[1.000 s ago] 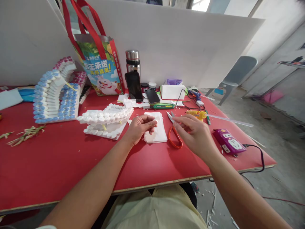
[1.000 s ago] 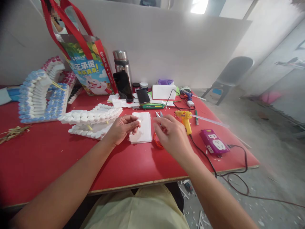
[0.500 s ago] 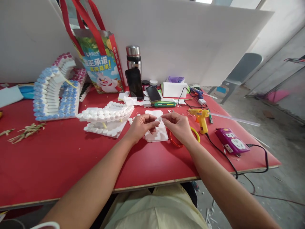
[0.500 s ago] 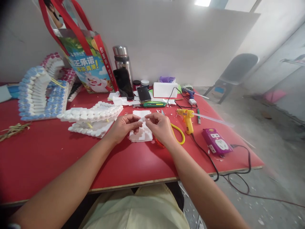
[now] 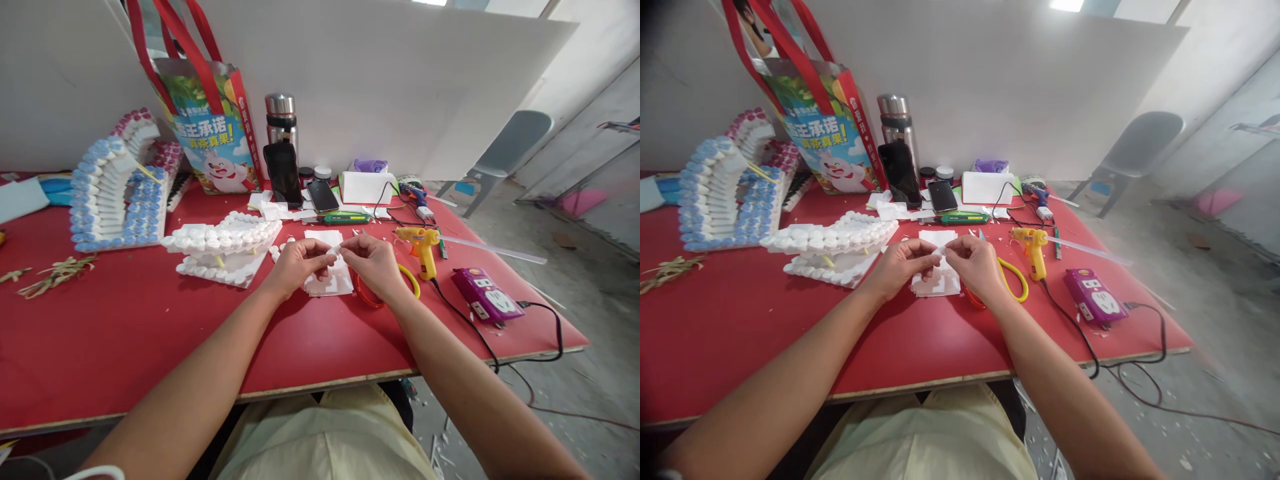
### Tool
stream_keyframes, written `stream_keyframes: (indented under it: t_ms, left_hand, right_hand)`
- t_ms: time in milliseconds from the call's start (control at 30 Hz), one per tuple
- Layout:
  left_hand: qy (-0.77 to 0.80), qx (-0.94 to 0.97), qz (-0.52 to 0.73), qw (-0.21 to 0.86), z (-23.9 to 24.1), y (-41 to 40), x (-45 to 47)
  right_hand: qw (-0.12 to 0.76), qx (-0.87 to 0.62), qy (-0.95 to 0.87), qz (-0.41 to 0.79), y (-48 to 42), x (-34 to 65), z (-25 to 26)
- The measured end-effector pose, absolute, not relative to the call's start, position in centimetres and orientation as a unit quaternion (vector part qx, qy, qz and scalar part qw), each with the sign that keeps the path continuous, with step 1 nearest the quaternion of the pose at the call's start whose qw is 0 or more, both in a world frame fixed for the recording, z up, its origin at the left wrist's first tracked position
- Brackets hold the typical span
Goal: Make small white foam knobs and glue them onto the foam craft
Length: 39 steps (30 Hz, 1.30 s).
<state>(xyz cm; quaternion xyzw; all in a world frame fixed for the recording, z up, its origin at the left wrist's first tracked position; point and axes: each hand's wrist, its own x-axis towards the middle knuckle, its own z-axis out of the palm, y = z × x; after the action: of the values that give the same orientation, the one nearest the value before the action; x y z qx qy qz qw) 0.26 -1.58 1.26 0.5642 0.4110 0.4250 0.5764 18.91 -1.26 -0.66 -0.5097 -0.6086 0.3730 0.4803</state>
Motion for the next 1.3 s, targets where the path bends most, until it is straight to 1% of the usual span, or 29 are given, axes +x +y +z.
stream_keyframes:
  t_ms: [233, 467, 833, 1033, 1300]
  left_hand:
    - [0.375, 0.535, 0.439, 0.617, 0.6, -1.2, 0.4]
    - [0.356, 0.533, 0.451, 0.621, 0.4, -1.2, 0.6]
    - [0.372, 0.565, 0.464, 0.571, -0.3, -1.1, 0.4]
    - [0.382, 0.579, 0.467, 0.549, -0.2, -1.2, 0.5]
    - [0.386, 0.600, 0.471, 0.519, 0.0, -1.6, 0.5]
  right_hand:
    - [0.489, -0.504, -0.620, 0.351, -1.5, 18.7, -0.6]
    - [0.489, -0.492, -0.656, 0.296, -2.0, 18.5, -0.1]
    - [0.482, -0.443, -0.719, 0.232, -2.3, 18.8, 0.1]
    - [0.462, -0.416, -0.758, 0.198, -2.8, 19.0, 0.4]
    - [0.467, -0.394, -0.769, 0.190, -3.0, 18.9, 0.3]
